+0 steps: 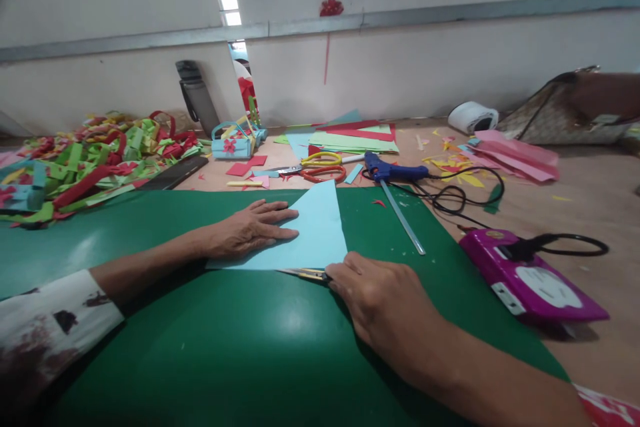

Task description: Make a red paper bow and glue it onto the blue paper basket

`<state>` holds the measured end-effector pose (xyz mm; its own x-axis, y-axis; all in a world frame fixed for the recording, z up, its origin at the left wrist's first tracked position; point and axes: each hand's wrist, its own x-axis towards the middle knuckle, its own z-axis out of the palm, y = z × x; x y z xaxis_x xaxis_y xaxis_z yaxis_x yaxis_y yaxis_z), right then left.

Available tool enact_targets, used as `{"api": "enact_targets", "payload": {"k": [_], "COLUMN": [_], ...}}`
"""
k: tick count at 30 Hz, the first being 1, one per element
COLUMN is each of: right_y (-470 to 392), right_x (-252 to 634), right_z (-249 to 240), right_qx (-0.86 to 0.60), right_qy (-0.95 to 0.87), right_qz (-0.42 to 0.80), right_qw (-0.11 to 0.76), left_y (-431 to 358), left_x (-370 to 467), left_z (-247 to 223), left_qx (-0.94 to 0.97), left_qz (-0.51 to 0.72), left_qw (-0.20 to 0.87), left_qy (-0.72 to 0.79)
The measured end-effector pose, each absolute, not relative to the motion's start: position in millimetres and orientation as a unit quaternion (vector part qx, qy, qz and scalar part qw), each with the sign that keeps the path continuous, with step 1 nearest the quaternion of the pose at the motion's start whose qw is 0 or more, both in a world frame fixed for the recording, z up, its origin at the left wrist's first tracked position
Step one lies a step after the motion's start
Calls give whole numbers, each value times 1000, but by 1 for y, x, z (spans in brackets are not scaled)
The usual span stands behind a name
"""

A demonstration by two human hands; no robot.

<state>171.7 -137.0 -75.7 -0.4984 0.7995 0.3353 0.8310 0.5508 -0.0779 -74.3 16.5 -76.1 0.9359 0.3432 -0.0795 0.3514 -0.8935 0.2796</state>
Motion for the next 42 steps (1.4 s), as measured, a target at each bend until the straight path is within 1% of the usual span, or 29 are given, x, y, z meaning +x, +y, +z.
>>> {"api": "enact_targets", "payload": {"k": [5, 10, 14, 21, 34, 39, 42], "right_y": [-135, -136, -131, -127, -121, -114, -112], "right_x": [165, 165, 157, 148, 137, 120, 114], "right_z": [-79, -82, -80, -82, -85, -83, -83], "right_qx": [-476, -468, -474, -470, -458, -465, -462], "right_qy": [-864, -864, -866, -869, -874, -872, -872], "right_qz": [-41, -67, -45, -36, -59, -64, -75], "right_qw": [162, 172, 152, 153, 152, 138, 145], "left_y": [15, 15, 16, 16, 16, 15, 15], "left_x": [-74, -74, -74, -74, -75, -75, -74], "left_z": [-76, -77, -78, -77, -78, -77, -77], "left_qx": [975, 977, 976, 975, 975, 974, 974], "left_qz": [-37, -34, -35, -32, -17, -18, -21], "left_qw": [131, 125, 127, 133, 145, 144, 142], "left_qy": [178, 172, 174, 174, 170, 174, 176]}}
